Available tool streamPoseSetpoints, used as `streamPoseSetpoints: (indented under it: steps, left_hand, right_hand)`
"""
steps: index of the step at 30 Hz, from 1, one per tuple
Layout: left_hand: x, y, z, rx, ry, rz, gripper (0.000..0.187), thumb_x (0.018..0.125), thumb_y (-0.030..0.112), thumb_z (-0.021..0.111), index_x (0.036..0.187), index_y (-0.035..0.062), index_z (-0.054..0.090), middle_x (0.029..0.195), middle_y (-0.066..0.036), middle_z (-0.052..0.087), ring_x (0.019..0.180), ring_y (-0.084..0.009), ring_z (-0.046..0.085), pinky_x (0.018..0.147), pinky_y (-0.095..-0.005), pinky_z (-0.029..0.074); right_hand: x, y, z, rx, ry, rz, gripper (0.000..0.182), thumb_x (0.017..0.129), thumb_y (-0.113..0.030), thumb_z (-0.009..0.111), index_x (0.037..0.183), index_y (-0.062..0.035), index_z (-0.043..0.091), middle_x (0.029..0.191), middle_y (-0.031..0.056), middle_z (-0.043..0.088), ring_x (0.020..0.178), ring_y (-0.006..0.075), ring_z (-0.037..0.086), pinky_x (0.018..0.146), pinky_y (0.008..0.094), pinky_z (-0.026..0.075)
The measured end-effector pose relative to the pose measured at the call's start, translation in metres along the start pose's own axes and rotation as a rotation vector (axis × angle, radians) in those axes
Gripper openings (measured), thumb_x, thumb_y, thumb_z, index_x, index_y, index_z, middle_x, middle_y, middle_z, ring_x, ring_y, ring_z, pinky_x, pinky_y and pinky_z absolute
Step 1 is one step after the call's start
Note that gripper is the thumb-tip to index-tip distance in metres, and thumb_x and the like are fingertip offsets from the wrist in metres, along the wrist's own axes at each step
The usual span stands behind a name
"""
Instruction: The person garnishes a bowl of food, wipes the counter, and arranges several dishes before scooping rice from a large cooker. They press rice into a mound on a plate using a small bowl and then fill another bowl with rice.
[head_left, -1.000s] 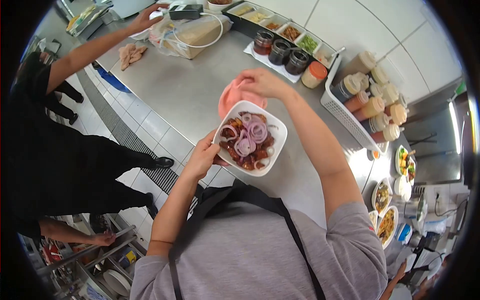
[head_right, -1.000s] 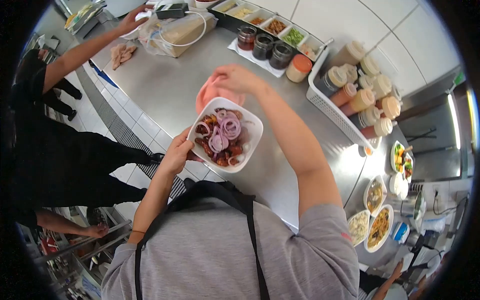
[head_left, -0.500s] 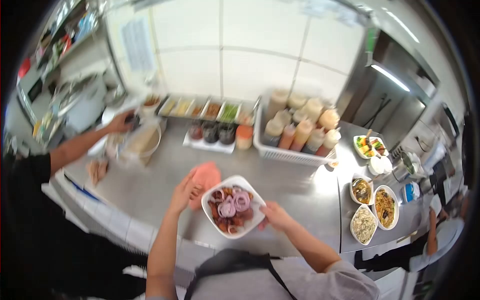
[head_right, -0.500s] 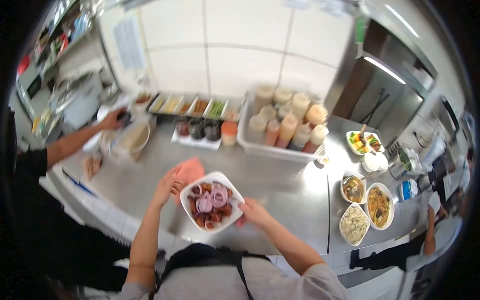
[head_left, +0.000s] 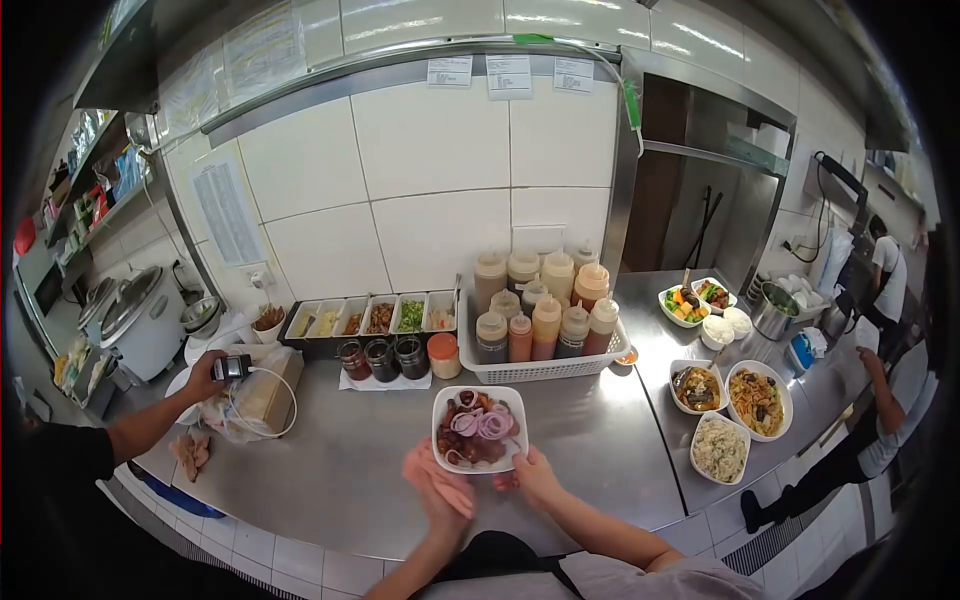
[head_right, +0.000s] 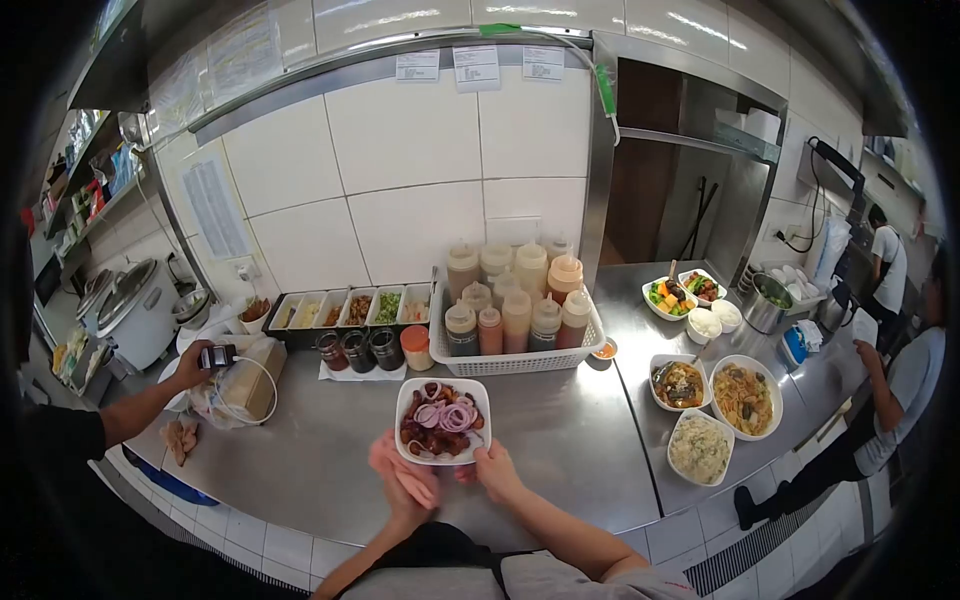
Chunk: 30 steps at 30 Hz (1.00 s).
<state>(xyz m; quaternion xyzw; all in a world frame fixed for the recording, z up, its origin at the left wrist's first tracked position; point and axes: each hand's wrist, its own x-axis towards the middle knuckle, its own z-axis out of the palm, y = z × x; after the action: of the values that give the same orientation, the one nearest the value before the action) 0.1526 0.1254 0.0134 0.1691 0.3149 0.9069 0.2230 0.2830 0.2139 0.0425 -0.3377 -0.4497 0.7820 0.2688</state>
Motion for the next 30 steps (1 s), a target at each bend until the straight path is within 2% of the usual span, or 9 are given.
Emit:
streamPoseSetpoints:
  steps: [2,3,5,10,12,17,20,25,30]
  left_hand:
    - [-0.014,-0.043,-0.061,-0.733,-0.782,-0.465,0.048,0.09,0.044,0.033,0.121,0.0072,0.039,0.113,-0.011,0.049,0.097,-0.0246,0.052,0.08,-0.036,0.047]
    - [-0.015,-0.037,-0.047,-0.733,-0.781,-0.464,0.048,0.09,0.044,0.033,0.121,0.0072,0.039,0.113,-0.011,0.049,0.097,-0.0246,0.052,0.08,-0.036,0.047]
    - [-0.016,-0.009,0.01,-0.209,-0.005,-0.309,0.052,0.09,0.047,0.03,0.123,0.0082,0.036,0.116,-0.012,0.046,0.102,-0.0263,0.049,0.089,-0.038,0.043]
    - [0.008,0.038,0.048,-0.184,-0.211,-0.253,0.052,0.089,0.046,0.032,0.124,0.0068,0.033,0.122,-0.012,0.041,0.11,-0.0264,0.045,0.095,-0.0398,0.037]
    - [0.025,0.049,0.043,-0.054,-0.535,-0.558,0.064,0.088,0.053,0.025,0.128,0.0026,0.03,0.129,-0.015,0.037,0.116,-0.0295,0.041,0.099,-0.042,0.033]
    - [0.062,0.018,0.031,-0.115,-0.35,-0.894,0.058,0.09,0.046,0.025,0.127,0.0002,0.031,0.124,-0.017,0.042,0.113,-0.0309,0.045,0.096,-0.0428,0.036]
    - [0.107,-0.023,0.003,0.38,-0.422,-0.474,0.051,0.089,0.041,0.033,0.126,0.0049,0.036,0.122,-0.018,0.045,0.109,-0.0333,0.047,0.092,-0.0422,0.039]
    - [0.101,-0.031,-0.006,2.035,-0.771,0.281,0.051,0.08,0.043,0.049,0.126,0.0247,0.041,0.133,-0.014,0.031,0.122,-0.0347,0.031,0.098,-0.0515,0.026]
    - [0.093,-0.035,-0.011,1.902,-0.705,0.317,0.053,0.078,0.045,0.051,0.127,0.0275,0.04,0.138,-0.011,0.026,0.125,-0.0362,0.025,0.1,-0.0536,0.02]
  right_hand:
    - [-0.005,-0.002,0.006,-0.075,0.014,-0.021,0.021,0.086,-0.009,0.035,0.103,-0.0003,0.043,0.078,0.0131,0.058,0.059,0.0195,0.059,0.053,0.0314,0.052]
    - [-0.009,-0.006,0.007,-0.165,-0.022,-0.002,0.021,0.085,-0.008,0.035,0.103,0.0,0.043,0.077,0.0125,0.058,0.059,0.0183,0.058,0.053,0.0299,0.051]
    - [-0.013,-0.011,0.003,-0.26,-0.058,0.013,0.022,0.084,-0.008,0.035,0.102,0.0003,0.044,0.075,0.0119,0.058,0.059,0.017,0.058,0.052,0.0283,0.05]
    - [-0.028,-0.03,-0.018,-0.519,-0.185,0.155,0.022,0.083,-0.012,0.039,0.098,0.0016,0.049,0.074,0.0105,0.058,0.056,0.0133,0.055,0.047,0.0247,0.045]
    - [-0.032,-0.029,-0.026,-0.52,-0.187,0.133,0.022,0.082,-0.012,0.04,0.096,0.0017,0.05,0.072,0.0089,0.056,0.053,0.0119,0.052,0.044,0.0253,0.042]
    - [-0.053,-0.039,-0.032,-0.525,-0.292,0.21,0.02,0.08,-0.012,0.039,0.092,0.0004,0.05,0.064,0.0059,0.053,0.045,0.0101,0.045,0.041,0.0236,0.037]
    - [-0.06,-0.029,-0.038,-0.408,-0.274,0.223,0.02,0.08,-0.013,0.039,0.091,0.0001,0.049,0.064,0.0063,0.053,0.043,0.0101,0.045,0.04,0.0227,0.037]
    - [-0.066,-0.009,-0.062,-0.35,-0.15,0.131,0.019,0.082,-0.01,0.038,0.092,0.0007,0.05,0.065,0.0068,0.054,0.045,0.0102,0.046,0.04,0.023,0.037]
    - [-0.068,0.005,-0.105,-0.375,0.07,0.026,0.019,0.084,-0.011,0.038,0.094,-0.0001,0.051,0.064,0.0063,0.055,0.045,0.0103,0.047,0.041,0.0232,0.038]
